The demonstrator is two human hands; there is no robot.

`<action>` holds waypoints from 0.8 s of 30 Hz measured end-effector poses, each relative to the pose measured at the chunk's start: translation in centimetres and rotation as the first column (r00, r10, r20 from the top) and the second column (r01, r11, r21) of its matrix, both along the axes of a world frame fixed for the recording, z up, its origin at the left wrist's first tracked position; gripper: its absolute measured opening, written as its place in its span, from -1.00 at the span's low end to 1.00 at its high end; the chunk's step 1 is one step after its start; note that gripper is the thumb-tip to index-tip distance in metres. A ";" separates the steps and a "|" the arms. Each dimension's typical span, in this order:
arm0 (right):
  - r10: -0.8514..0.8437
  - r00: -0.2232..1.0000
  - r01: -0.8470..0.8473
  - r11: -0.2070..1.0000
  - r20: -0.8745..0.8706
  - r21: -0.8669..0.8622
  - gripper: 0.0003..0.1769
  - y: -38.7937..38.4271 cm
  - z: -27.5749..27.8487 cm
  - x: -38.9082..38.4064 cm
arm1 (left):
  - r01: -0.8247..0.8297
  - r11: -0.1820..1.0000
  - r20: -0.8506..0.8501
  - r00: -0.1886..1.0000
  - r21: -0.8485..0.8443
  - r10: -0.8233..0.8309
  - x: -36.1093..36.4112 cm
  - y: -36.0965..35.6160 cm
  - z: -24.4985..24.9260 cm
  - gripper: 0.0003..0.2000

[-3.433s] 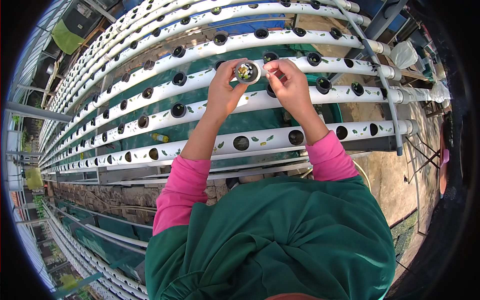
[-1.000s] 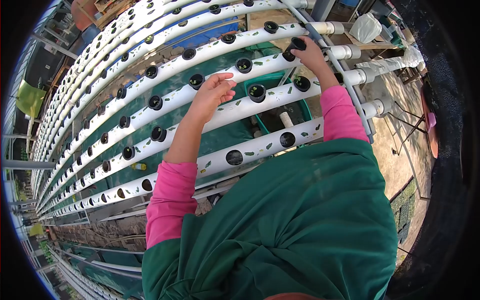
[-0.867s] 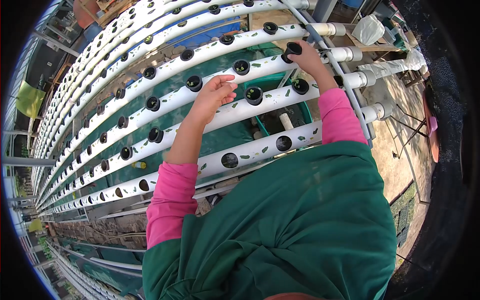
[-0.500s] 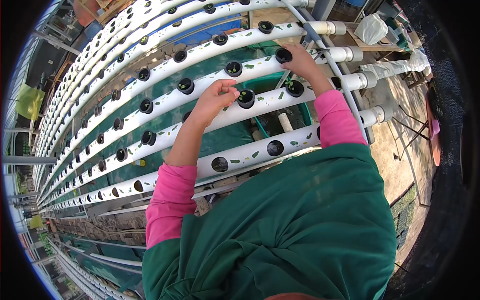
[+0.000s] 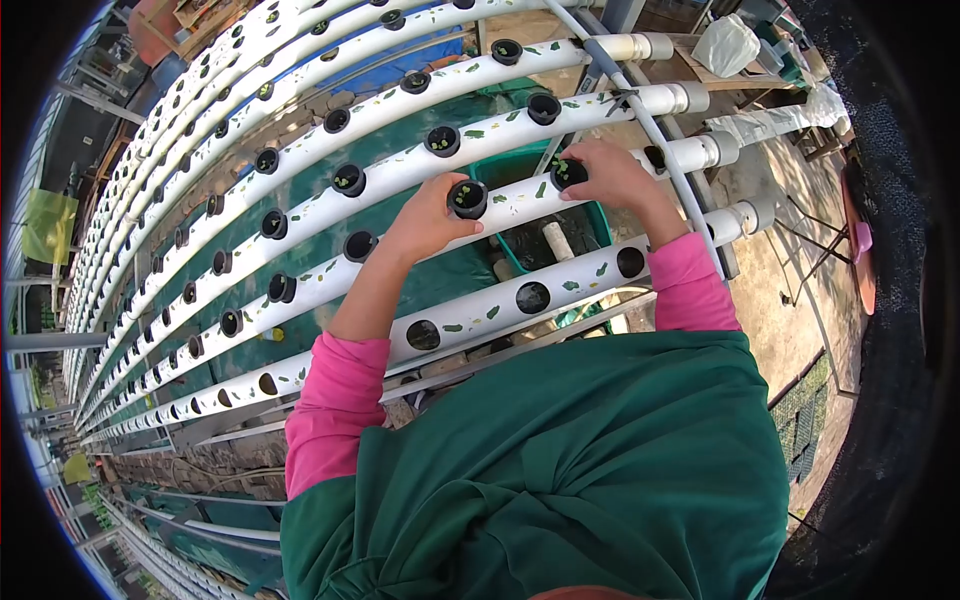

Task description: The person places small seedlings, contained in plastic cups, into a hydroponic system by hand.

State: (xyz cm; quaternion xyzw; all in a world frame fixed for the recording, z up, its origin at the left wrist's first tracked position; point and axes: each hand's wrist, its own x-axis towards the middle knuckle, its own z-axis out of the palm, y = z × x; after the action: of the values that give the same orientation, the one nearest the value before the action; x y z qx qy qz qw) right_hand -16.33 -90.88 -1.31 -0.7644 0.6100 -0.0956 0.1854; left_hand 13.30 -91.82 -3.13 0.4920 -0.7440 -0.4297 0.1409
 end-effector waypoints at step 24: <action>0.007 0.969 0.031 0.988 0.247 -0.154 -0.48 -0.7 1.7 4.1 | -0.101 0.929 -0.392 0.886 0.356 0.247 2.1 -1.0 0.6 -0.55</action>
State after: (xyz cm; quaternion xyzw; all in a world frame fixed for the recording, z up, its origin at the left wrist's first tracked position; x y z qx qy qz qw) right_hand -12.27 -91.54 0.38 -0.7551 0.5775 -0.2385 0.1987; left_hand 15.45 -92.86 -2.51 0.4670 -0.5652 -0.6298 0.2567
